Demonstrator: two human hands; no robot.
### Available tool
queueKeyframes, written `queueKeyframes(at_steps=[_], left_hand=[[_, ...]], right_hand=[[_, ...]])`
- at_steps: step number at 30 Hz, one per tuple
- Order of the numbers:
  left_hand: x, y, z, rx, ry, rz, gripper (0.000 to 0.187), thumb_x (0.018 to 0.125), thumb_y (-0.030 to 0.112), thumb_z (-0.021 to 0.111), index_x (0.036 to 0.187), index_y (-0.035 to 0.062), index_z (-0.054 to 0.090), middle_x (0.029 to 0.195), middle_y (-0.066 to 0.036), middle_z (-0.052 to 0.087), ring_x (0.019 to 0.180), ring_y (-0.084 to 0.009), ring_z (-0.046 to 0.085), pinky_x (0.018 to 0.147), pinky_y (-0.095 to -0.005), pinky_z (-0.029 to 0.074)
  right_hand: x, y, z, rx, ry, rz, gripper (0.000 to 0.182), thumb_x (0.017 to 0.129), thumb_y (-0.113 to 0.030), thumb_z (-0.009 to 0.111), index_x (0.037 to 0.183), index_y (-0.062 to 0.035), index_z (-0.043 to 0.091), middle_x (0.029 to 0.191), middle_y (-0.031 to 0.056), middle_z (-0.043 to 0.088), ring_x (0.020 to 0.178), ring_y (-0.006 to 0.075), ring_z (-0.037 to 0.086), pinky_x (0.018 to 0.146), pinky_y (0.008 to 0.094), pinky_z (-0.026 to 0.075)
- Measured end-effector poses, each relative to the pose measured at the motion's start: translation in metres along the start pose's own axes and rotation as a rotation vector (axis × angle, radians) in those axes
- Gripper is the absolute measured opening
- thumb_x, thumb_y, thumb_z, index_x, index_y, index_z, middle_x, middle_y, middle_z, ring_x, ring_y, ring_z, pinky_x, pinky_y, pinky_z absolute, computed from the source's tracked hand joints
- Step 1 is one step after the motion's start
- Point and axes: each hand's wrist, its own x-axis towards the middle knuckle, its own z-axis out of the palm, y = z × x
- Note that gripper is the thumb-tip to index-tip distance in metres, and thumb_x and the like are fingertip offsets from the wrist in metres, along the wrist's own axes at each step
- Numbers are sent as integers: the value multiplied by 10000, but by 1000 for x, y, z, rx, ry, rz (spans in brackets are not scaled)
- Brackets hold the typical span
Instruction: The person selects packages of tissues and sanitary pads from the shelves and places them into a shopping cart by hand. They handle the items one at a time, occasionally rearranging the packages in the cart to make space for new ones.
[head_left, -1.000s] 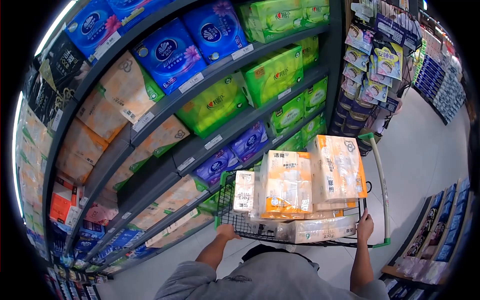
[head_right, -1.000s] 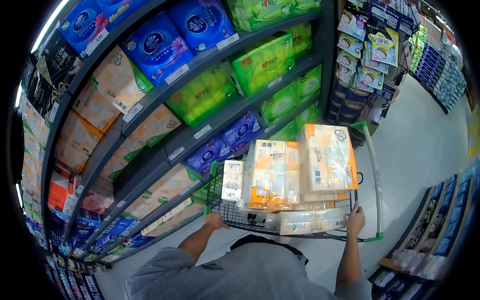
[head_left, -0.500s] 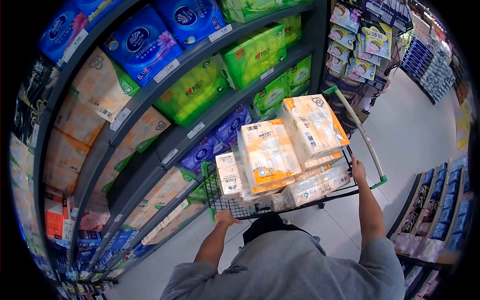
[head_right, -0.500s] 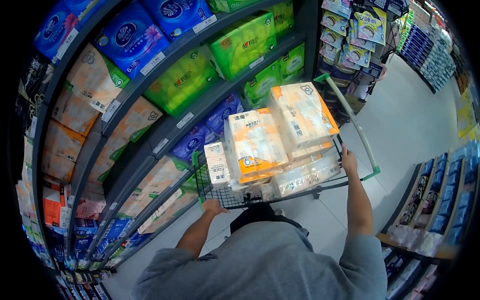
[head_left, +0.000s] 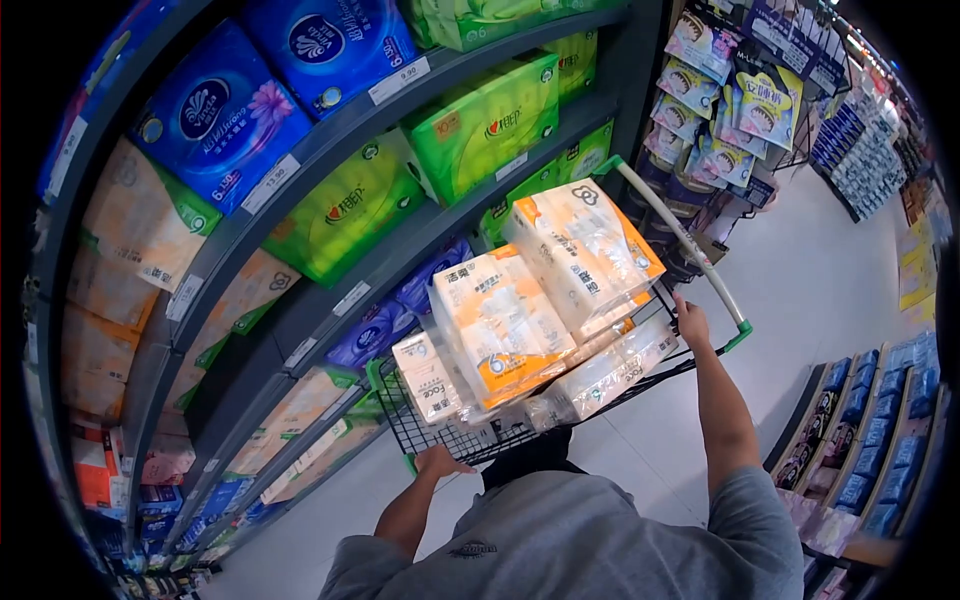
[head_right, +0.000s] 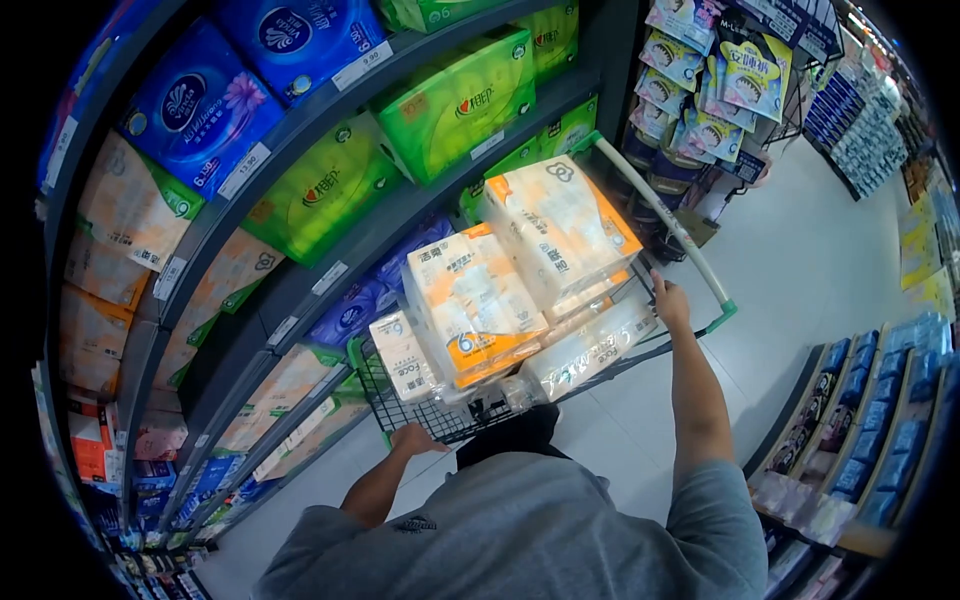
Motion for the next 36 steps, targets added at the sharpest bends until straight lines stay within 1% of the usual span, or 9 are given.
queueKeyframes(at_steps=[6,7,12,14,15,20,25,32,36], left_hand=[[3,18,-3,-82,77,47,833,427,645,811,988,46,672,993,-128,677,937,-273,645,810,-365,499],[15,18,-1,10,-60,-16,809,499,705,749,996,70,687,1038,-122,649,1000,-262,611,821,-348,487],[26,22,-18,79,-179,74,816,519,755,696,951,63,693,987,-114,656,963,-256,622,815,-363,492],[24,29,-22,123,-164,58,775,466,783,692,840,103,709,872,-60,680,871,-246,652,751,-378,513],[14,38,-37,78,-247,21,756,529,749,693,876,78,696,939,-88,656,935,-254,621,787,-390,493],[23,38,-20,87,-193,24,706,503,710,740,872,109,700,965,-65,659,975,-258,608,821,-423,469],[15,54,-18,10,-175,-72,765,459,725,745,930,124,698,1011,-56,655,1022,-259,598,869,-412,459],[17,66,11,3,-94,-217,843,418,734,753,988,116,685,1053,-70,661,1004,-261,623,856,-377,495],[-6,108,2,-68,-47,-518,764,479,644,803,1024,126,668,1103,-57,622,1061,-246,582,849,-369,500]], right_hand=[[51,-9,9,1,-99,28,723,880,-622,401,797,60,625,646,178,606,575,258,624,597,365,475],[53,-19,7,2,-111,34,727,880,-628,386,789,52,628,648,178,609,588,268,628,614,373,475],[57,-15,9,-121,-69,92,742,881,-649,320,777,16,631,663,186,620,706,332,636,720,416,463],[61,-4,10,-143,-4,58,707,874,-633,402,757,26,629,602,124,598,567,213,613,600,342,468],[62,0,10,-149,-12,62,707,874,-633,402,757,26,629,602,124,598,567,213,613,600,342,468],[63,-14,-1,-72,-46,47,713,882,-629,390,762,33,627,601,122,597,565,208,613,599,343,467],[72,-17,0,-199,38,-48,696,902,-594,360,782,34,635,653,217,613,673,352,634,669,427,475],[79,-26,-17,-163,-39,-63,634,924,-530,369,849,39,639,692,260,611,745,424,620,699,461,470],[92,-16,-23,-134,-107,-131,583,948,-480,360,817,33,606,669,263,588,699,440,596,640,489,449]])
